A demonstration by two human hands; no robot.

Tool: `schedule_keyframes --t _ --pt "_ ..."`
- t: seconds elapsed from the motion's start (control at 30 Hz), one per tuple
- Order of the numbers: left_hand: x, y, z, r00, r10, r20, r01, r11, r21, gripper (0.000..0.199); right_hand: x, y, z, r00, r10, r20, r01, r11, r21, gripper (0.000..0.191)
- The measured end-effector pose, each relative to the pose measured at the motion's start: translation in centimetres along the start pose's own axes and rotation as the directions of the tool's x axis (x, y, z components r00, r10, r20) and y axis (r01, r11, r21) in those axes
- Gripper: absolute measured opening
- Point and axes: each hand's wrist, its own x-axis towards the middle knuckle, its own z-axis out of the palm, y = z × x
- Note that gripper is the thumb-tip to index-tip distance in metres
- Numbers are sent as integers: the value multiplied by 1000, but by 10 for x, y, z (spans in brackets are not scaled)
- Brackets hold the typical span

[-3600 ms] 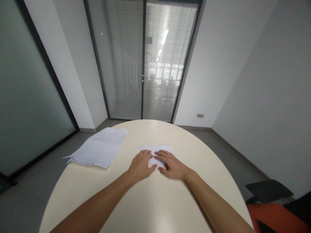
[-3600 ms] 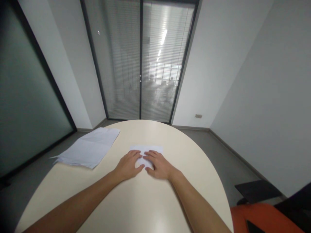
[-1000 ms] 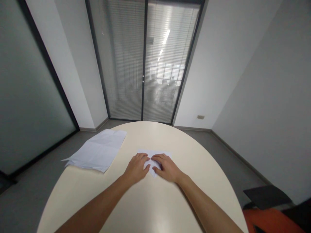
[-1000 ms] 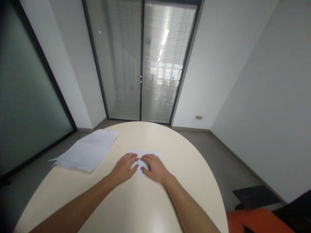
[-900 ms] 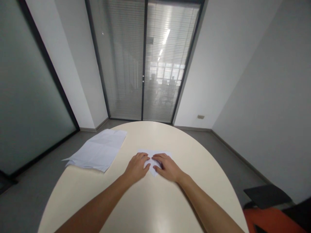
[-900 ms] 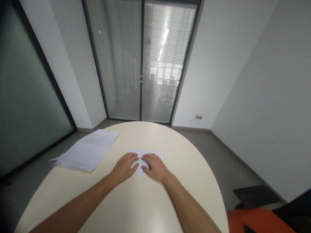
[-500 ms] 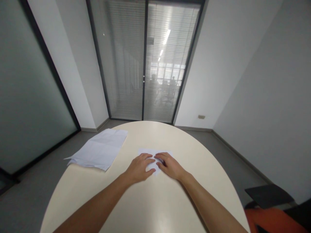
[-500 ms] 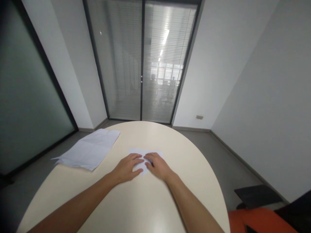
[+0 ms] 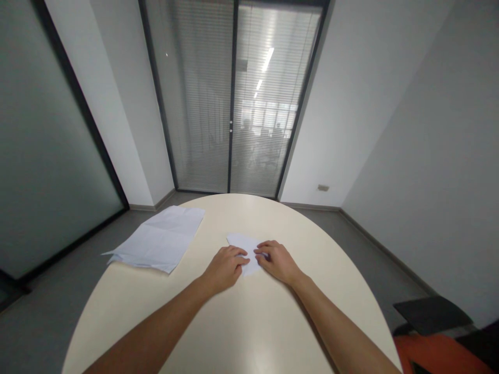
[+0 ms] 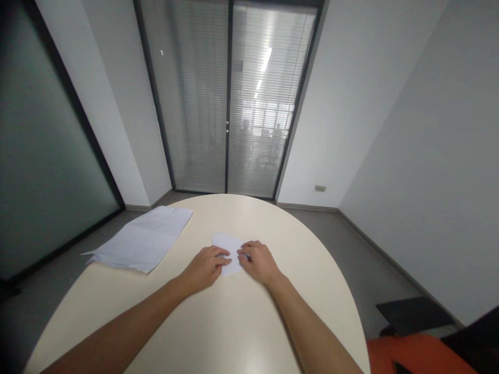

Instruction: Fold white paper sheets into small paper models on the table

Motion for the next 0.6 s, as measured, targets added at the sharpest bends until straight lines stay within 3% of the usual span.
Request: schedule_keyframes --t 0.17,0.27,0.4,0.6 --pt "1 4 -5 997 -64 -44 66 996 61 22 -1 -4 -5 994 -112 16 111 993 32 17" --pt "1 2 -6 995 -85 -55 90 990 104 25 -3 -7 -6 981 -166 99 157 983 90 14" --pt "0 -3 -4 992 -112 -62 120 983 141 29 -7 -12 -10 959 -177 222 155 981 113 30" --pt "0 0 -7 993 -94 -76 100 992 79 27 -9 -17 -10 946 -238 222 225 971 82 44"
